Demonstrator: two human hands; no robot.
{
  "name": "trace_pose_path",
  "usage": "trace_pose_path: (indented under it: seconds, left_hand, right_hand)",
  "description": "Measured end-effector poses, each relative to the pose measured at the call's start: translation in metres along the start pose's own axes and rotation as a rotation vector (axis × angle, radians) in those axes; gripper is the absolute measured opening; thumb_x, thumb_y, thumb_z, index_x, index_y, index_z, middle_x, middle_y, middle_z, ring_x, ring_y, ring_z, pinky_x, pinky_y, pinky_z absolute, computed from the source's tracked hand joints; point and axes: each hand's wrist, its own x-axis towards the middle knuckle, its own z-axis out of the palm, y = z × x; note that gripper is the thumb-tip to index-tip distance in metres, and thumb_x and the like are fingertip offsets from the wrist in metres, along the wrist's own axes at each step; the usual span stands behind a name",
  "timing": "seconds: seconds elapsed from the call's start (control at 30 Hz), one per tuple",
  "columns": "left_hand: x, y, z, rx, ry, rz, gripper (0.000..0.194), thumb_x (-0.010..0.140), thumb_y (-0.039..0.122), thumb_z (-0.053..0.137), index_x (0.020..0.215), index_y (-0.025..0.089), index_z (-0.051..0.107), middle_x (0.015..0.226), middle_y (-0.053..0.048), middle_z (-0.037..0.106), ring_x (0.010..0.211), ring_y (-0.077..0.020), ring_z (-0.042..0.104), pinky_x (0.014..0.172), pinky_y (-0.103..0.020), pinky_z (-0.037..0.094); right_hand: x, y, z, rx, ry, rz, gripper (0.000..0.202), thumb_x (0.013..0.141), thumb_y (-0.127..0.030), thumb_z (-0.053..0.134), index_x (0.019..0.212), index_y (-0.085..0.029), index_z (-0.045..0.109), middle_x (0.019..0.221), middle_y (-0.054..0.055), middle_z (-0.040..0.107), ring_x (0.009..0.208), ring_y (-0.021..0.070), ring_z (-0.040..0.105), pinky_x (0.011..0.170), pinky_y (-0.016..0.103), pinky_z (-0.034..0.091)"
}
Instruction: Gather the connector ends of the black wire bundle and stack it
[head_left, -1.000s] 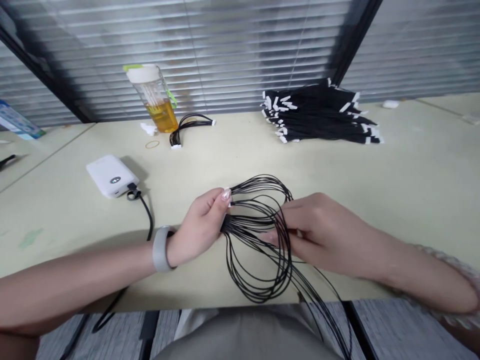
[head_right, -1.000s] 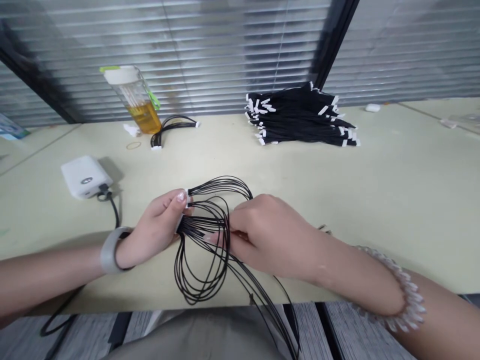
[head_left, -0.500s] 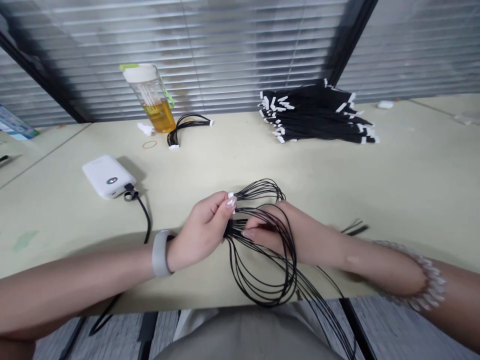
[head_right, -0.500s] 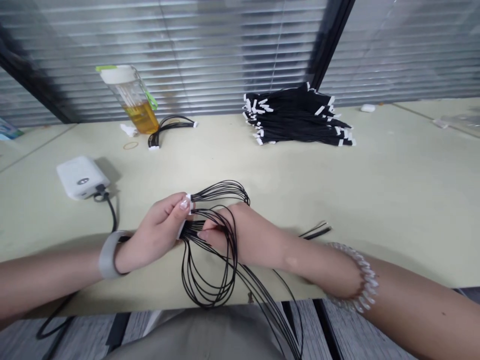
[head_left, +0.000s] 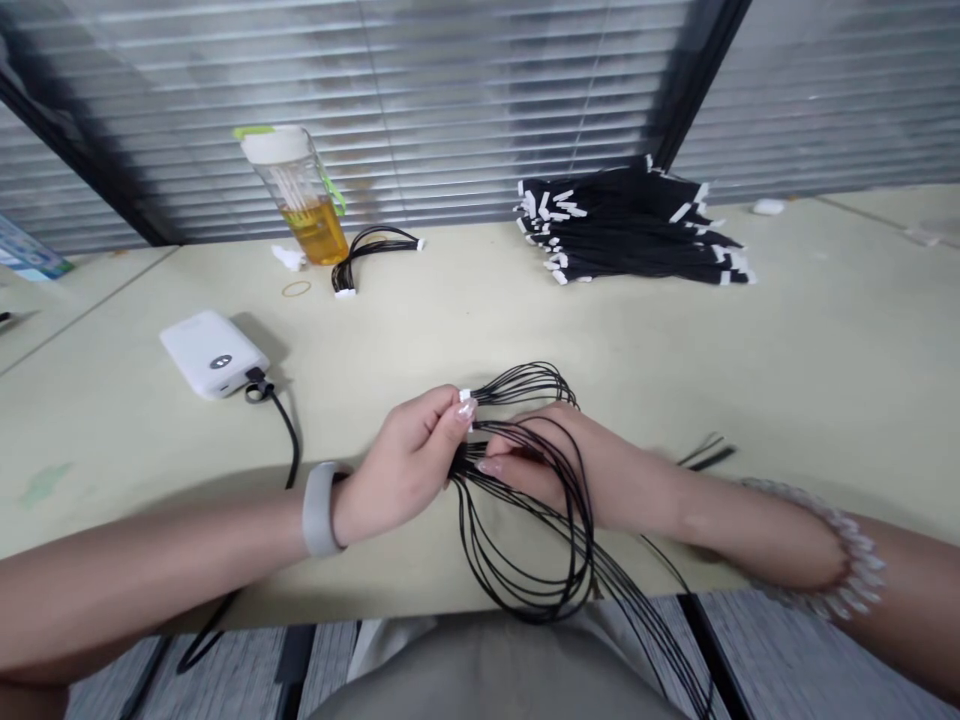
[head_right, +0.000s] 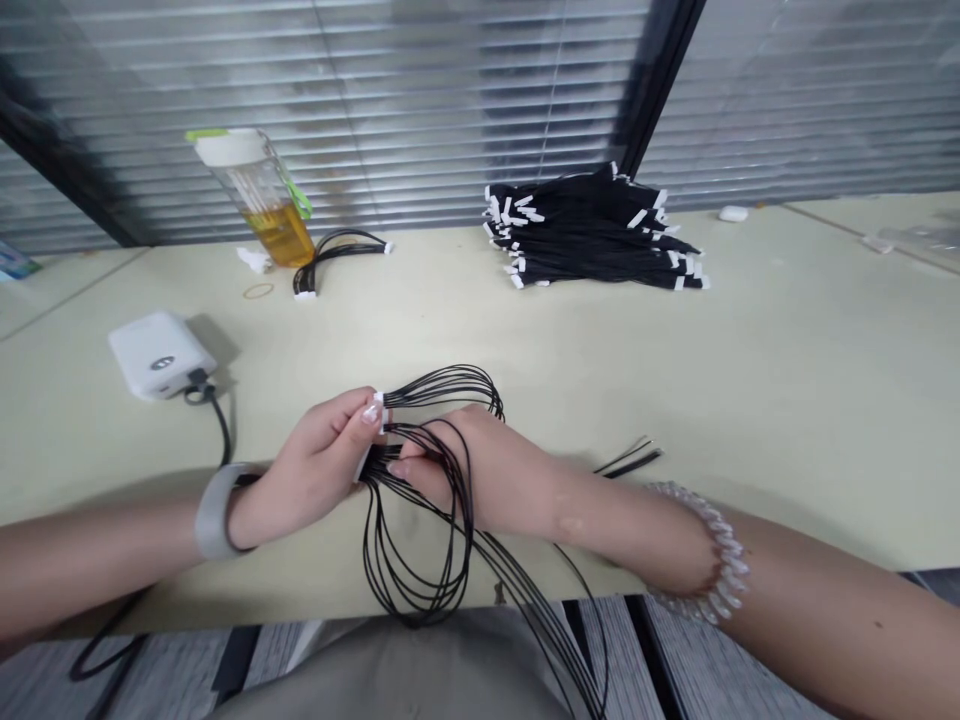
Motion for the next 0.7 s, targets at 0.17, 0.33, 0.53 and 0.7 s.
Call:
trace_pose_path:
  seconds: [0.17, 0.33, 0.53, 0.7]
  left_hand:
    - [0.000, 0.001, 0.000, 0.008, -0.008, 0.004, 0.033, 0.094, 0.032, 0.036, 0.064, 0.019, 0.035, 0.059, 0.005, 0.032, 0.053, -0.0091, 0.030, 0.048, -0.022, 0.029]
    - [0.000, 0.001, 0.000, 0.010, -0.014, 0.006, 0.035, 0.094, 0.035, 0.036, 0.064, 0.019, 0.037, 0.058, 0.004, 0.034, 0.052, -0.0093, 0.032, 0.047, -0.022, 0.030]
    - [0.000, 0.002, -0.001, 0.000, -0.011, 0.007, 0.036, 0.094, 0.036, 0.036, 0.063, 0.019, 0.037, 0.057, 0.004, 0.035, 0.052, -0.0095, 0.033, 0.048, -0.022, 0.031]
    - [0.000, 0.001, -0.001, 0.003, -0.001, -0.006, 0.036, 0.095, 0.037, 0.035, 0.064, 0.019, 0.038, 0.057, 0.004, 0.035, 0.052, -0.0097, 0.033, 0.048, -0.023, 0.031]
  right_hand:
    - [0.000, 0.001, 0.001, 0.012, -0.003, -0.006, 0.020, 0.086, -0.022, 0.048, 0.067, -0.017, 0.049, 0.062, -0.004, 0.051, 0.060, 0.0081, 0.045, 0.060, 0.022, 0.038]
    - [0.000, 0.001, 0.000, 0.052, -0.041, 0.007, 0.012, 0.080, -0.015, 0.050, 0.068, -0.017, 0.051, 0.063, -0.005, 0.052, 0.060, 0.0078, 0.047, 0.058, 0.020, 0.038]
    - [-0.004, -0.007, -0.009, 0.004, -0.054, 0.066, 0.010, 0.082, -0.016, 0.050, 0.073, -0.016, 0.053, 0.066, -0.003, 0.056, 0.061, 0.0081, 0.049, 0.059, 0.021, 0.039]
    - [-0.007, -0.013, -0.014, -0.074, -0.063, 0.090, 0.013, 0.084, -0.017, 0.048, 0.071, -0.017, 0.049, 0.065, -0.003, 0.055, 0.060, 0.0087, 0.047, 0.056, 0.023, 0.037]
